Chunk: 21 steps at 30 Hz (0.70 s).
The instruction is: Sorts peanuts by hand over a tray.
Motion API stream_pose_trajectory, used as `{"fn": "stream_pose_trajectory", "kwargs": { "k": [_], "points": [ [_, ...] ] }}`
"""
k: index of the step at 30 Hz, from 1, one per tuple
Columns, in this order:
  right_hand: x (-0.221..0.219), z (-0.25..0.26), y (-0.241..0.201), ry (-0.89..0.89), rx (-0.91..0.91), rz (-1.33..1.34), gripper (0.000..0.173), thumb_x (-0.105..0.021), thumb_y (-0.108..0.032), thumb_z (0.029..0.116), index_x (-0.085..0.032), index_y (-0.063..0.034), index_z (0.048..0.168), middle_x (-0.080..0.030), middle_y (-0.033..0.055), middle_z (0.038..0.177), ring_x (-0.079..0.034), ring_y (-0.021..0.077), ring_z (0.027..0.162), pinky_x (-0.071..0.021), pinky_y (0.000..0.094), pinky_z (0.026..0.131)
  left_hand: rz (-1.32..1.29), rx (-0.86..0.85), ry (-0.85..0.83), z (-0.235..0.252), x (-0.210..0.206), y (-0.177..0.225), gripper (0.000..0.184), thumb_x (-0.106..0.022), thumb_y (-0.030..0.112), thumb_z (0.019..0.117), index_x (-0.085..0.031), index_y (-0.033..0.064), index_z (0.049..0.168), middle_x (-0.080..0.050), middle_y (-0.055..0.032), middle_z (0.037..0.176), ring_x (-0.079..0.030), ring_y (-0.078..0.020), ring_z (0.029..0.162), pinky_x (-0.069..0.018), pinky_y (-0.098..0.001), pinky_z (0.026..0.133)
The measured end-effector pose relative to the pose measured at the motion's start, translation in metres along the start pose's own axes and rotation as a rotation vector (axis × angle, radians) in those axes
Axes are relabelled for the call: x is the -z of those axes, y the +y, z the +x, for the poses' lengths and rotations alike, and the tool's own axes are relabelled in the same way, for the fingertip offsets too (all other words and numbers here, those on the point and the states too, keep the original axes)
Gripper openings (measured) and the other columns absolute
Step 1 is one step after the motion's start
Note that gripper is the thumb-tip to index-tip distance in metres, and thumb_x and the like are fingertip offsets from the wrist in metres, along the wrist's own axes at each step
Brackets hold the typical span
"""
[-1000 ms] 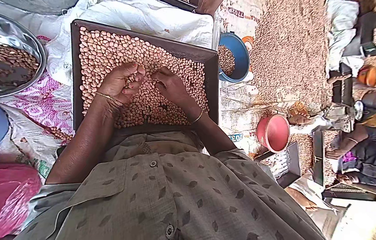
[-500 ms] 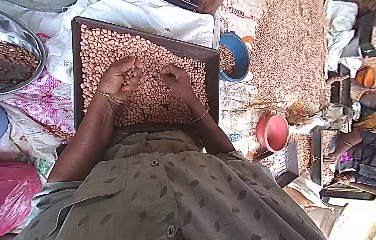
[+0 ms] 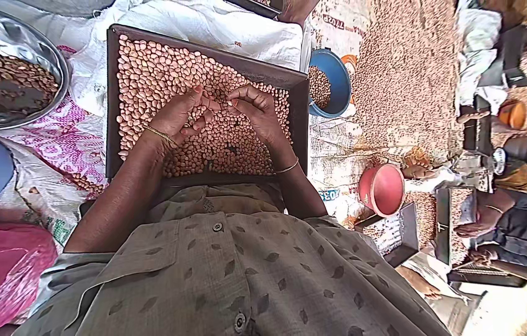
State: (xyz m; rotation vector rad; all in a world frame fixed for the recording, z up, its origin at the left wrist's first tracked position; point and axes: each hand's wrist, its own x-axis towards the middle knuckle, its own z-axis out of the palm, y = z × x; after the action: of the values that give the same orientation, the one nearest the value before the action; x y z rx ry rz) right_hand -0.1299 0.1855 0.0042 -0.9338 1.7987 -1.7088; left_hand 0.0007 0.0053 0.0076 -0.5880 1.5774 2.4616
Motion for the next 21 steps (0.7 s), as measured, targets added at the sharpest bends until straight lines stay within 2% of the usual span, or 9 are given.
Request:
{"fn": "stream_pose_trajectory", "kwargs": {
  "k": [4, 7, 10, 12, 15, 17, 19, 21],
  "points": [
    [-0.001, -0.002, -0.004, -0.079, 0.065, -0.201, 0.013, -0.059, 0.002, 0.0962, -0.068, 0.0068, 0.104, -0.071, 0.0092, 0.092, -0.067, 0.0081, 0.079, -0.0581, 0.0255, 0.074, 0.027, -0.007, 0.003, 0.0, -0.002, 0.001, 0.047, -0.026, 0.034, 0.1134, -0.066, 0.012, 0.103, -0.057, 0.0067, 0.072, -0.035, 0.0016, 0.043, -0.0268, -0.0124, 0.037],
    [0.013, 0.0, 0.0, -0.104, 0.012, -0.416, 0.013, -0.061, -0.001, 0.096, -0.071, 0.0042, 0.102, -0.072, 0.011, 0.095, -0.069, 0.0088, 0.082, -0.0579, 0.0255, 0.079, -0.109, -0.081, 0.035, 0.002, 0.002, -0.002, 0.036, -0.032, 0.023, 0.1125, -0.062, 0.0127, 0.096, -0.052, 0.0075, 0.067, -0.034, 0.002, 0.042, -0.0265, -0.0115, 0.037],
    [0.016, 0.004, 0.005, -0.13, 0.113, -0.528, 0.016, -0.061, -0.001, 0.0947, -0.074, 0.0037, 0.102, -0.073, 0.0154, 0.106, -0.07, 0.0192, 0.102, -0.0566, 0.0349, 0.095, -0.269, -0.163, 0.016, 0.003, 0.007, -0.003, 0.036, -0.03, 0.02, 0.1118, -0.058, 0.0159, 0.09, -0.051, 0.0087, 0.066, -0.037, 0.0025, 0.043, -0.0293, -0.0102, 0.038],
    [0.014, 0.008, 0.006, -0.195, 0.184, -0.716, 0.017, -0.064, -0.004, 0.0928, -0.077, -0.0025, 0.104, -0.073, 0.0128, 0.117, -0.064, 0.026, 0.119, -0.049, 0.0437, 0.105, -0.315, -0.189, -0.004, 0.004, 0.007, -0.004, 0.038, -0.028, 0.022, 0.1119, -0.055, 0.0185, 0.085, -0.048, 0.0087, 0.065, -0.037, 0.0019, 0.044, -0.0291, -0.0105, 0.039],
    [0.023, 0.015, 0.015, -0.286, 0.153, -0.987, 0.018, -0.069, -0.01, 0.0915, -0.078, -0.0111, 0.107, -0.069, 0.0087, 0.129, -0.049, 0.0325, 0.139, -0.0339, 0.0558, 0.117, -0.324, -0.226, -0.021, 0.004, 0.009, -0.005, 0.043, -0.024, 0.025, 0.1123, -0.052, 0.0197, 0.08, -0.049, 0.0082, 0.066, -0.037, 0.0007, 0.045, -0.0281, -0.0113, 0.039],
    [0.042, 0.016, 0.022, -0.259, 0.085, -1.077, 0.018, -0.072, -0.013, 0.0908, -0.078, -0.0124, 0.108, -0.068, 0.0106, 0.128, -0.049, 0.0355, 0.138, -0.0343, 0.0587, 0.114, -0.343, -0.229, 0.004, 0.003, 0.009, -0.004, 0.043, -0.024, 0.025, 0.1121, -0.052, 0.0195, 0.079, -0.051, 0.0071, 0.067, -0.038, -0.0003, 0.045, -0.0281, -0.0121, 0.038],
    [0.065, 0.01, 0.021, -0.185, 0.01, -1.089, 0.017, -0.072, -0.011, 0.0905, -0.076, -0.0076, 0.106, -0.068, 0.0158, 0.122, -0.056, 0.0377, 0.127, -0.0426, 0.0566, 0.108, -0.353, -0.212, 0.049, 0.002, 0.009, -0.002, 0.042, -0.025, 0.026, 0.112, -0.051, 0.02, 0.079, -0.052, 0.007, 0.068, -0.037, -0.0002, 0.044, -0.0275, -0.0123, 0.038],
    [0.082, -0.005, 0.015, -0.124, -0.115, -1.083, 0.017, -0.069, -0.009, 0.0927, -0.075, -0.0035, 0.108, -0.066, 0.019, 0.123, -0.06, 0.0376, 0.121, -0.0489, 0.054, 0.102, -0.359, -0.191, 0.074, 0.001, 0.007, 0.0, 0.043, -0.024, 0.026, 0.1123, -0.051, 0.0205, 0.079, -0.052, 0.0072, 0.068, -0.037, 0.0, 0.044, -0.0277, -0.012, 0.038]
  ]
}}
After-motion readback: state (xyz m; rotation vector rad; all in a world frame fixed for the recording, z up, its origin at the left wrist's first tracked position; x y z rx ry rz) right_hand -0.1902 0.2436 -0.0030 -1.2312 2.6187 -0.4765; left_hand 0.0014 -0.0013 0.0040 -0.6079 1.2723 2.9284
